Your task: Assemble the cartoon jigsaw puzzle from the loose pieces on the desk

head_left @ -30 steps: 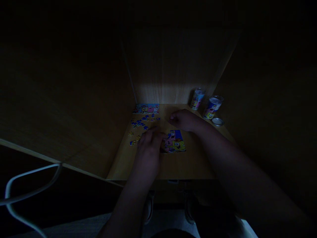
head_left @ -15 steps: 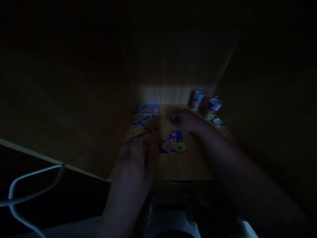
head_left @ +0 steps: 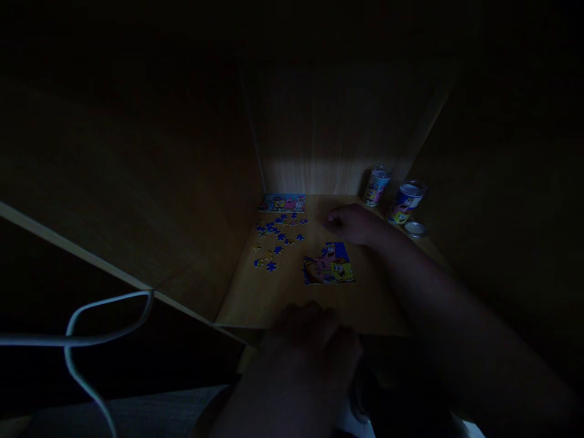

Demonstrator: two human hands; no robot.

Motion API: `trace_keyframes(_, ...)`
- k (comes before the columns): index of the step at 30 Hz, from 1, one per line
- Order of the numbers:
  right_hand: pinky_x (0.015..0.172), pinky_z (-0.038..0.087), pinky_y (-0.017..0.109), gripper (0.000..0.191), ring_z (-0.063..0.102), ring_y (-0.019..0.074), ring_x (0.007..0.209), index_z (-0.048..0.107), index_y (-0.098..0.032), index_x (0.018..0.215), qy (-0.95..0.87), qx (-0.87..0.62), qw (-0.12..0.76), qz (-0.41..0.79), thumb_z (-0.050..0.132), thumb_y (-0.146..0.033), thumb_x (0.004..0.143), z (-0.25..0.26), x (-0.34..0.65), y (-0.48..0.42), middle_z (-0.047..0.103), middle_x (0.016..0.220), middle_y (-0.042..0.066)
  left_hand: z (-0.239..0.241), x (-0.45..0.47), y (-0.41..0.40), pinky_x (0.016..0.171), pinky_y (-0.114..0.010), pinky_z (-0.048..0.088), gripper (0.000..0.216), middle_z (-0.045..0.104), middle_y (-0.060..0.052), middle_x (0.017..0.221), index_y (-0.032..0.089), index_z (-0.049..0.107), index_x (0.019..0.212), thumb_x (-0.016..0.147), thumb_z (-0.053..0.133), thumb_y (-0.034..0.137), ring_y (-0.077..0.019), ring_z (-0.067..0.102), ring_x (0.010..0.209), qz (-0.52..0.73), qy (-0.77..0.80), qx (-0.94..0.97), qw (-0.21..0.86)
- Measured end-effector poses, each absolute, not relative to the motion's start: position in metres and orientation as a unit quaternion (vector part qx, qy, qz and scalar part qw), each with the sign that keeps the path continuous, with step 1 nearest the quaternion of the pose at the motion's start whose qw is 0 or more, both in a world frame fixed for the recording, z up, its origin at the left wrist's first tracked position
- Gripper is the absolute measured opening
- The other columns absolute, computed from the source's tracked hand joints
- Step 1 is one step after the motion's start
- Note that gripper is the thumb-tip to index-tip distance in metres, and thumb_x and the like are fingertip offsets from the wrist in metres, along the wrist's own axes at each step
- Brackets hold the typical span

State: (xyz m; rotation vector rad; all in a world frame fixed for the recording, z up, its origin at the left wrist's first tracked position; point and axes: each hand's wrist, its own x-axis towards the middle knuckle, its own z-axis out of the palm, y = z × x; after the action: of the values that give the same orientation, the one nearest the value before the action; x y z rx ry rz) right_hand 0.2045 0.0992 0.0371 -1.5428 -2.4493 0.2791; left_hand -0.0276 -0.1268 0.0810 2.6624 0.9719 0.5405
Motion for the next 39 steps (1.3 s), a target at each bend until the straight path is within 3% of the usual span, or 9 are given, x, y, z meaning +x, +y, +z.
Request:
trace_keyframes(4, 0.077, 0.045, 0.031, 0.025, 0.071, 0.0209, 0.084, 0.079, -0.020, 0.094, -0.832, -0.534, 0.115, 0.100, 0.059, -0.032, 0.106, 0.039, 0.203, 0.098, 0.081, 0.096, 0.007, 0.043, -0.051, -0.088, 0.084, -0.046, 0.063, 0.020, 0.075, -0.010, 0.105, 0.026, 0.076, 0.113, 0.103, 0.058, 0.020, -0.0306, 0.073, 0.098, 0.201, 0.469, 0.856, 0.082)
trace_keyframes(7, 0.077, 0.046, 0.031, 0.024, 0.072, 0.0217, 0.086, 0.079, -0.020, 0.093, -0.829, -0.539, 0.112, 0.100, 0.060, -0.030, 0.105, 0.040, 0.202, 0.097, 0.082, 0.097, 0.008, 0.024, -0.069, -0.073, 0.103, -0.055, 0.060, 0.028, 0.073, -0.018, 0.135, 0.021, 0.072, 0.129, 0.105, 0.059, 0.025, -0.0379, 0.069, 0.126, 0.213, 0.531, 0.819, 0.047)
trace_keyframes(11, 0.077, 0.046, 0.032, 0.024, 0.073, 0.0227, 0.089, 0.080, -0.021, 0.095, -0.827, -0.543, 0.112, 0.096, 0.061, -0.030, 0.105, 0.041, 0.202, 0.096, 0.082, 0.098, 0.009, 0.015, -0.079, -0.066, 0.121, -0.059, 0.048, 0.052, 0.056, -0.021, 0.163, 0.016, 0.055, 0.157, 0.110, 0.055, 0.037, -0.0384, 0.052, 0.152, 0.183, 0.569, 0.802, 0.025)
trace_keyframes(18, 0.078, 0.046, 0.032, 0.032, 0.074, 0.0242, 0.091, 0.080, -0.020, 0.101, -0.814, -0.564, 0.127, 0.051, 0.053, -0.034, 0.109, 0.037, 0.206, 0.102, 0.082, 0.100, 0.011, -0.001, -0.072, -0.055, 0.129, -0.063, 0.035, 0.068, 0.038, -0.025, 0.173, 0.008, 0.044, 0.164, 0.113, 0.045, 0.052, -0.0401, 0.034, 0.163, 0.126, 0.576, 0.807, 0.013)
trace_keyframes(22, 0.096, 0.049, 0.033, 0.028, 0.074, 0.0252, 0.109, 0.080, -0.017, 0.113, -0.833, -0.527, 0.163, 0.031, 0.053, -0.025, 0.108, 0.027, 0.206, 0.110, 0.080, 0.117, 0.014, -0.008, -0.070, -0.050, 0.129, -0.069, 0.031, 0.068, 0.035, -0.026, 0.174, 0.008, 0.044, 0.164, 0.113, 0.043, 0.052, -0.0419, 0.031, 0.164, 0.108, 0.590, 0.800, -0.001)
trace_keyframes(27, 0.118, 0.045, 0.044, 0.036, 0.065, 0.0266, 0.131, 0.073, -0.018, 0.138, -0.878, -0.425, 0.214, 0.053, 0.054, -0.024, 0.107, 0.008, 0.199, 0.115, 0.075, 0.138, 0.015, -0.010, -0.065, -0.042, 0.132, -0.070, 0.024, 0.077, 0.026, -0.023, 0.178, 0.010, 0.036, 0.169, 0.112, 0.042, 0.061, -0.0414, 0.024, 0.166, 0.106, 0.592, 0.799, -0.010)
trace_keyframes(32, 0.130, 0.037, 0.053, 0.047, 0.047, 0.0264, 0.156, 0.061, -0.027, 0.156, -0.902, -0.359, 0.222, 0.089, 0.048, -0.033, 0.111, -0.009, 0.185, 0.113, 0.060, 0.162, 0.009, -0.008, -0.054, -0.036, 0.135, -0.068, 0.020, 0.078, 0.023, -0.016, 0.180, 0.019, 0.026, 0.174, 0.111, 0.046, 0.061, -0.0358, 0.018, 0.169, 0.122, 0.566, 0.815, -0.007)
trace_keyframes(36, 0.136, 0.028, 0.051, 0.050, 0.034, 0.0250, 0.165, 0.054, -0.027, 0.162, -0.918, -0.335, 0.182, 0.105, 0.045, -0.035, 0.113, -0.013, 0.173, 0.110, 0.049, 0.172, 0.007, -0.005, -0.051, -0.036, 0.135, -0.068, 0.020, 0.077, 0.028, -0.015, 0.179, 0.023, 0.026, 0.174, 0.110, 0.051, 0.059, -0.0364, 0.023, 0.168, 0.147, 0.534, 0.832, 0.013)
trace_keyframes(39, 0.134, 0.031, 0.051, 0.050, 0.034, 0.0270, 0.165, 0.055, -0.028, 0.161, -0.911, -0.359, 0.180, 0.098, 0.050, -0.034, 0.112, -0.014, 0.168, 0.111, 0.051, 0.170, 0.007, -0.002, -0.050, -0.037, 0.135, -0.066, 0.021, 0.077, 0.027, -0.015, 0.180, 0.022, 0.027, 0.174, 0.110, 0.055, 0.055, -0.0359, 0.022, 0.168, 0.157, 0.499, 0.852, 0.030)
